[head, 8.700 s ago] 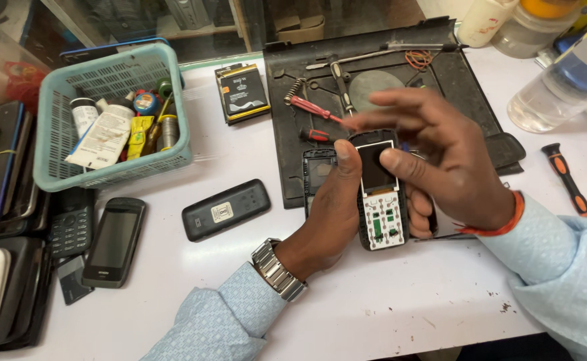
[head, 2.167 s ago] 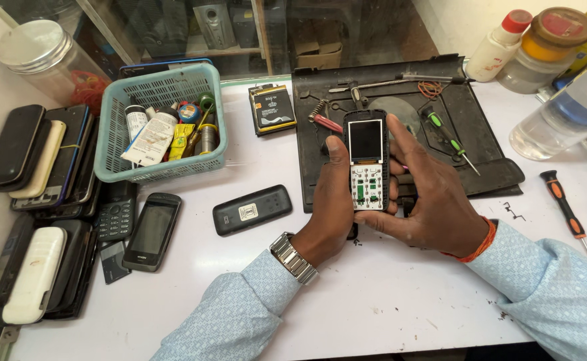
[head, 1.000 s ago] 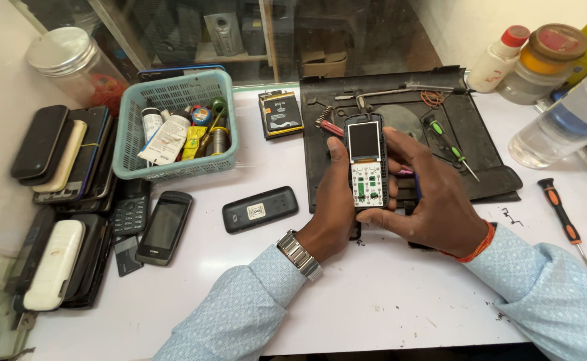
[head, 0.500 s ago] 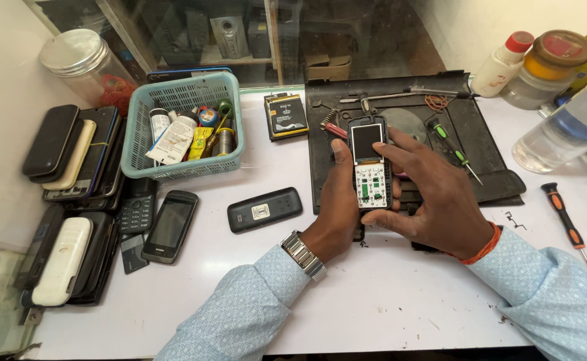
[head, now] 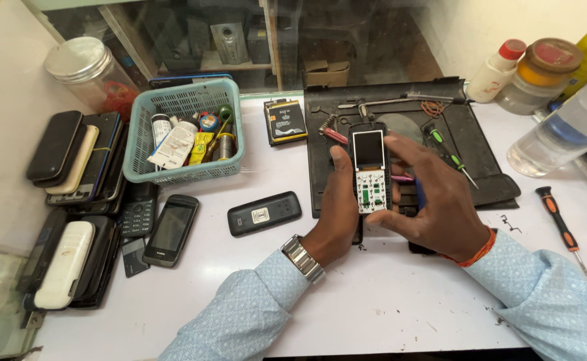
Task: The person disassembles a mobile phone using a blue plastic pry tool, removes the screen and internal components, and cleans the circuit board with a spray bottle and brush. The person handles the phone casing, screen, and circuit board throughout the process.
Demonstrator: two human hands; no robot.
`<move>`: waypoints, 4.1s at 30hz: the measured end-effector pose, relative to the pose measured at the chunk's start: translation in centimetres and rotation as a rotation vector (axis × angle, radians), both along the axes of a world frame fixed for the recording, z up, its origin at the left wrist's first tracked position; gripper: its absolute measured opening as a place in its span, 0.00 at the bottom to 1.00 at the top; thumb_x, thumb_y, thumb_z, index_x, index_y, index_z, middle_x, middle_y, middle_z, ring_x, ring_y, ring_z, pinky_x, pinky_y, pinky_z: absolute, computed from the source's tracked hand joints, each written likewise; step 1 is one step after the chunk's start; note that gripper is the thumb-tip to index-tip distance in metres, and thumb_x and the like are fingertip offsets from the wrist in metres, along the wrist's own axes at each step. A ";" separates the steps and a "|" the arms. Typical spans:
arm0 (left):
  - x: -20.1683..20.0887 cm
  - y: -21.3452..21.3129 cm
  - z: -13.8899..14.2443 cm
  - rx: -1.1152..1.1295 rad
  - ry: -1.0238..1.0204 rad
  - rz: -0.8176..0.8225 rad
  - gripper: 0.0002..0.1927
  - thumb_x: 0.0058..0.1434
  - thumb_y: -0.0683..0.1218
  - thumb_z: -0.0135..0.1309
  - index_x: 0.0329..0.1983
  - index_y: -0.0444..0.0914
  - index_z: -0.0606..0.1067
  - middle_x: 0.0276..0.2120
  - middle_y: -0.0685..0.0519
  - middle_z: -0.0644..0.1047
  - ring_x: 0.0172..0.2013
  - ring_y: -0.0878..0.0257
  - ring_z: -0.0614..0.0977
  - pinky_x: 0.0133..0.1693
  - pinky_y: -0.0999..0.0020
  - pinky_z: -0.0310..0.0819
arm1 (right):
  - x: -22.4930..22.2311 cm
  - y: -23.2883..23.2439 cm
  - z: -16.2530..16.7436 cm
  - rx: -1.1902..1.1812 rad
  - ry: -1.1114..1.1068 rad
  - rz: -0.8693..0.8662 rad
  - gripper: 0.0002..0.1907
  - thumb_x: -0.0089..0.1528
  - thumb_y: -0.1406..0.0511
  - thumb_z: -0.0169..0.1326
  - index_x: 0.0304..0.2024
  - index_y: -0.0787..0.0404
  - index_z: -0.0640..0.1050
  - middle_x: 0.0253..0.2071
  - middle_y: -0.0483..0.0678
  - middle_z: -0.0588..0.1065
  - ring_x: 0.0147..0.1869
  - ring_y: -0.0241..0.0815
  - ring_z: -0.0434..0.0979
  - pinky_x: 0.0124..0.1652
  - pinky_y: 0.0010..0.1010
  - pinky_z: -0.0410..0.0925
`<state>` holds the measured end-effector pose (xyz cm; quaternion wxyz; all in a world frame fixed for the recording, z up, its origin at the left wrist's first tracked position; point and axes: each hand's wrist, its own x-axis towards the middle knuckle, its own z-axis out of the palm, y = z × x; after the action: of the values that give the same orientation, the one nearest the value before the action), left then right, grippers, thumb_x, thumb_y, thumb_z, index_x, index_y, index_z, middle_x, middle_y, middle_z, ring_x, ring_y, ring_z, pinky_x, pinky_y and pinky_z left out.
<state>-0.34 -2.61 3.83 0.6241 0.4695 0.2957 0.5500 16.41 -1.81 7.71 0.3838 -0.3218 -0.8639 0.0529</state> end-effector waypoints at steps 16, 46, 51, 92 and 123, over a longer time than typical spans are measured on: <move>0.3 -0.8 -0.9 0.148 0.126 0.004 0.46 0.72 0.73 0.21 0.40 0.27 0.71 0.28 0.45 0.77 0.24 0.57 0.82 0.25 0.65 0.83 | 0.0 0.0 0.4 0.114 0.018 -0.032 0.47 0.56 0.44 0.63 0.67 0.64 0.66 0.68 0.58 0.69 0.65 0.57 0.77 0.58 0.43 0.74; 0.2 -0.1 -1.2 0.096 0.096 0.070 0.49 0.65 0.77 0.20 0.43 0.30 0.72 0.31 0.44 0.79 0.29 0.58 0.84 0.27 0.65 0.85 | 0.0 -0.6 0.3 0.110 0.198 0.041 0.18 0.52 0.73 0.67 0.42 0.64 0.74 0.61 0.57 0.74 0.58 0.50 0.82 0.55 0.36 0.76; 0.1 -0.1 -1.0 0.114 0.076 0.069 0.50 0.67 0.77 0.20 0.42 0.29 0.72 0.30 0.44 0.79 0.28 0.57 0.84 0.29 0.64 0.85 | -0.2 -0.6 0.5 0.120 0.187 0.045 0.23 0.51 0.71 0.70 0.45 0.64 0.74 0.62 0.57 0.72 0.58 0.50 0.80 0.55 0.36 0.76; 0.7 -0.4 -0.6 0.111 0.019 -0.185 0.47 0.68 0.76 0.23 0.51 0.30 0.71 0.30 0.48 0.76 0.27 0.62 0.82 0.26 0.66 0.84 | 0.1 -0.2 0.3 -0.050 0.332 -0.040 0.29 0.63 0.65 0.65 0.62 0.68 0.69 0.67 0.59 0.70 0.64 0.47 0.78 0.57 0.34 0.77; 0.0 0.3 -0.1 0.066 0.382 0.216 0.44 0.66 0.75 0.16 0.58 0.36 0.63 0.44 0.43 0.73 0.46 0.57 0.78 0.52 0.59 0.75 | 0.3 0.5 0.1 -0.537 0.159 0.042 0.30 0.55 0.60 0.67 0.59 0.63 0.80 0.39 0.47 0.78 0.41 0.34 0.74 0.43 0.27 0.70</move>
<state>-0.34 -2.35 3.76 0.4785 0.5509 0.4389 0.5243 16.74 -1.28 7.84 0.3503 -0.3887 -0.7927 0.3129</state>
